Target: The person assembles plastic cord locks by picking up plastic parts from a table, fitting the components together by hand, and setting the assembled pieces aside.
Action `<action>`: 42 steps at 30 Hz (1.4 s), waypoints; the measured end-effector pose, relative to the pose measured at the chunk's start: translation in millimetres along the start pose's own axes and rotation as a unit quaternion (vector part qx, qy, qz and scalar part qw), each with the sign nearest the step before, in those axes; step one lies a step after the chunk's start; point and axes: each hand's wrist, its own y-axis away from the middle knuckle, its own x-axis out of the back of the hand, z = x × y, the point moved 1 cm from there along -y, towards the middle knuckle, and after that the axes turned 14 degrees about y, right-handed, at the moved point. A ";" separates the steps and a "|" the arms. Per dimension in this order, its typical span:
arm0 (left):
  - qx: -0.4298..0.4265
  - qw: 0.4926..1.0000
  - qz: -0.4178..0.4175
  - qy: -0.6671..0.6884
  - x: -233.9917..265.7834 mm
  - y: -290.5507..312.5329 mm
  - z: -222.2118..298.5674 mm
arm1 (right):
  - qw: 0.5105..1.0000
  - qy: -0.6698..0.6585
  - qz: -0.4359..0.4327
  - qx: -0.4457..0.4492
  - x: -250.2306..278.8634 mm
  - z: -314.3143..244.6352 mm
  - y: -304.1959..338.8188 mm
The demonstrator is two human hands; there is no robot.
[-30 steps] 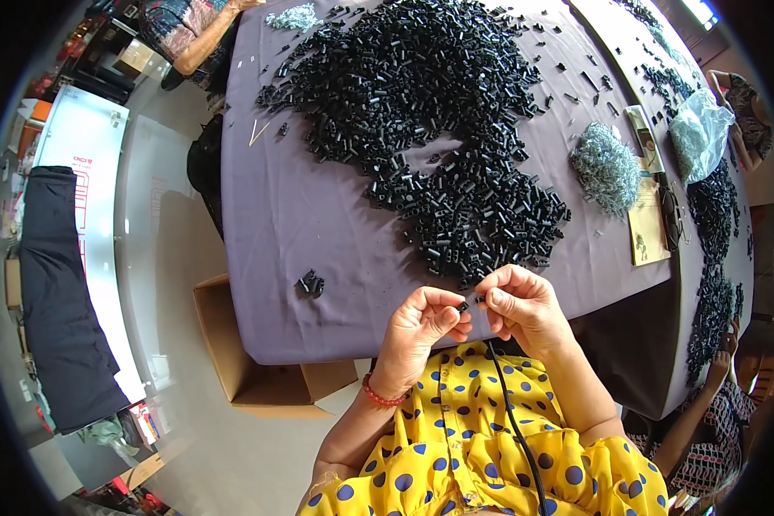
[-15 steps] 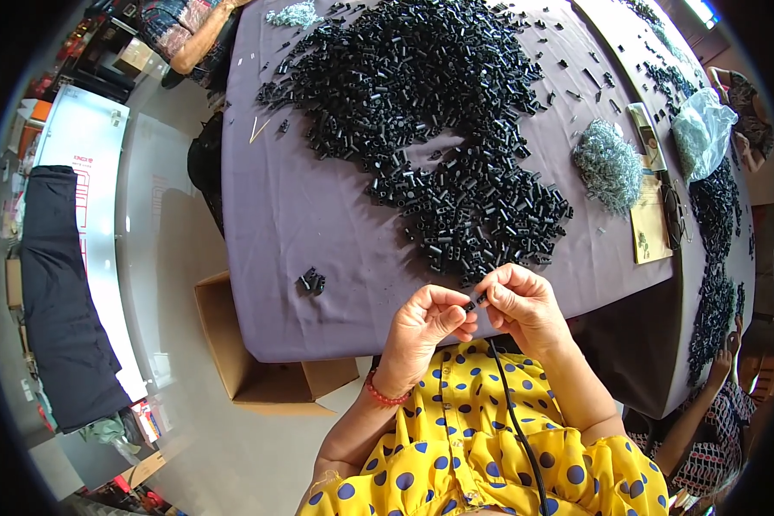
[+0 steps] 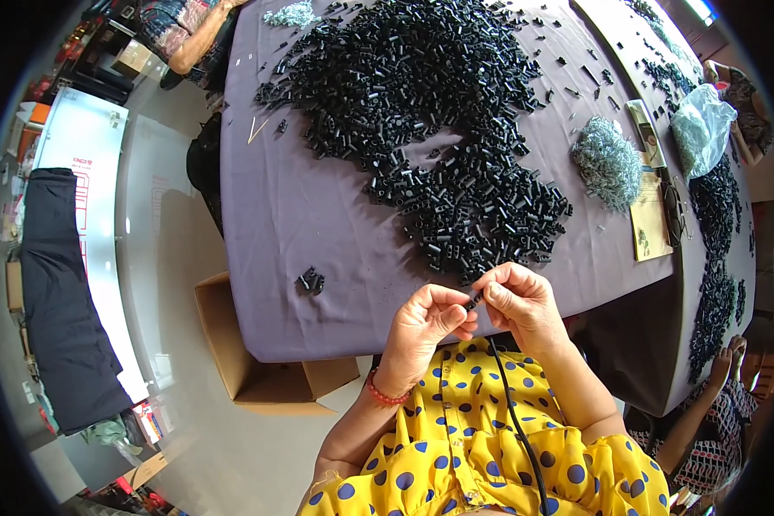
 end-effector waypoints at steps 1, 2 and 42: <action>0.000 1.000 -0.001 0.002 0.0 0.1 0.0 | 1.000 0.001 0.000 -0.001 0.1 0.3 -0.2; 0.000 1.000 -0.001 0.001 0.1 0.1 -0.1 | 1.000 0.001 0.000 -0.002 0.1 0.4 -0.4; 0.034 0.998 0.040 -0.024 -5.1 2.3 1.6 | 0.811 0.444 0.087 0.370 -7.9 -3.8 -3.9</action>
